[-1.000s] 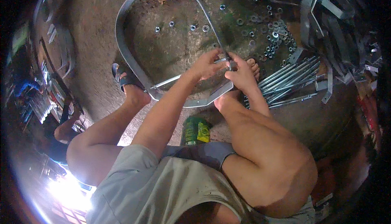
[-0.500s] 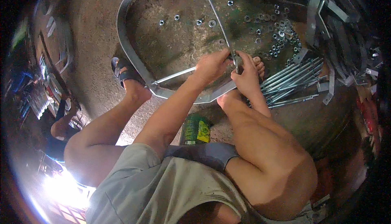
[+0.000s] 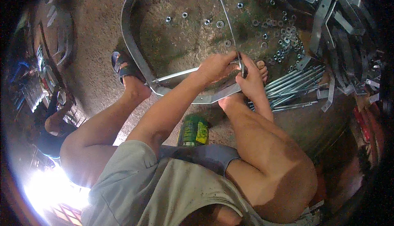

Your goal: The person sits on the floor and assembles a metal frame by inserting bolts and tightening nuts by hand. They handle multiple U-shaped metal pieces, aligning them and securing them with fasteners from a pile on the ground.

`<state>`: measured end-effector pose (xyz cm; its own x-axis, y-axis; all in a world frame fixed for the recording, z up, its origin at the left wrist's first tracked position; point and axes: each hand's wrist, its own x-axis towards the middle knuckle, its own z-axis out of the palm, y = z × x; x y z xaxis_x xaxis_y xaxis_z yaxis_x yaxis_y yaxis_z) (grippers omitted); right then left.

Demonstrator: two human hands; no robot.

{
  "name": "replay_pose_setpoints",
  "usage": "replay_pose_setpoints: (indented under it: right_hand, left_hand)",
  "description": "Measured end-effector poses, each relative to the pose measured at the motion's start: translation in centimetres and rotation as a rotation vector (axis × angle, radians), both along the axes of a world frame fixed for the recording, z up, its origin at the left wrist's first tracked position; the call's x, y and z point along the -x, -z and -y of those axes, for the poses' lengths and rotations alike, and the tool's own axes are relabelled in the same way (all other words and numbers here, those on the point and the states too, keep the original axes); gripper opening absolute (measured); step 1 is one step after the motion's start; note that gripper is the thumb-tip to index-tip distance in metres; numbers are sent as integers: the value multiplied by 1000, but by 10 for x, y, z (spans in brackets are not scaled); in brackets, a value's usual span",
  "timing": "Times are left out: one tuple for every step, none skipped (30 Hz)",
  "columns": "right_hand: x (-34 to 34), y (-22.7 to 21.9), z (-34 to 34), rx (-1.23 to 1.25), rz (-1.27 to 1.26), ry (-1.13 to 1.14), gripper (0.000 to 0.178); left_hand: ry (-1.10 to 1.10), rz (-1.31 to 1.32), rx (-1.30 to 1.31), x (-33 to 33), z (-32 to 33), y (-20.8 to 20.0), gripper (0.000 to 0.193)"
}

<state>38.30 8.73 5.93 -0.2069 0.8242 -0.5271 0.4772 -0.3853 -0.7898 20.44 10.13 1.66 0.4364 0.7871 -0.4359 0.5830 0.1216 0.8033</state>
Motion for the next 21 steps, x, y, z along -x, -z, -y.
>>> replay_pose_setpoints:
  right_hand:
    - [1,-4,0,6,15,-5,71]
    - [2,-4,4,45,6,31,71]
    - [2,-4,7,85,-3,66,70]
    - [2,-4,6,116,-9,102,69]
    - [3,-7,6,84,19,94,69]
    - [4,-9,6,52,48,86,68]
    - [4,-11,7,24,80,79,67]
    - [4,-11,6,12,107,73,67]
    - [5,-11,5,1,133,67,67]
    - [6,-10,6,-7,157,62,66]
    - [7,-12,5,15,140,70,66]
    - [7,-15,2,37,123,79,66]
    - [7,-17,0,57,106,87,65]
    - [5,-14,0,61,107,82,66]
    - [3,-9,2,66,109,78,66]
    - [0,-4,5,76,94,84,67]
    - [-3,2,7,86,78,90,68]
    - [-6,9,9,101,43,106,69]
    - [-5,4,8,120,41,96,69]
    - [-2,-5,-1,133,42,85,70]
    - [2,-22,-8,148,84,51,71]
  left_hand:
    - [3,-31,-6,-1,2,-1,35]
    - [-5,-32,-24,-1,5,-1,35]
    - [-14,-33,-43,-2,9,-2,34]
    - [-23,-32,-70,-2,7,-2,34]
    - [-22,-47,-74,-3,7,-2,34]
    - [-21,-63,-79,-4,7,-2,33]
    - [-19,-75,-80,-5,7,-4,33]
    - [-18,-80,-65,-6,6,-7,32]
    - [-18,-85,-51,-6,4,-9,31]
    - [-16,-92,-34,-6,4,-12,31]
    - [-25,-82,-46,-5,6,-11,30]
    - [-32,-71,-58,-5,7,-9,29]
    - [-41,-60,-71,-4,7,-9,29]
    - [-45,-66,-66,-5,6,-10,29]
    - [-49,-72,-61,-6,5,-10,28]
    - [-52,-76,-55,-8,5,-11,28]
    - [-48,-75,-64,-9,5,-10,28]
    - [-45,-74,-73,-10,5,-8,28]
    - [-44,-82,-80,-9,6,-6,28]
    - [-35,-101,-61,-9,8,-5,28]
    - [-26,-121,-42,-10,11,-3,27]
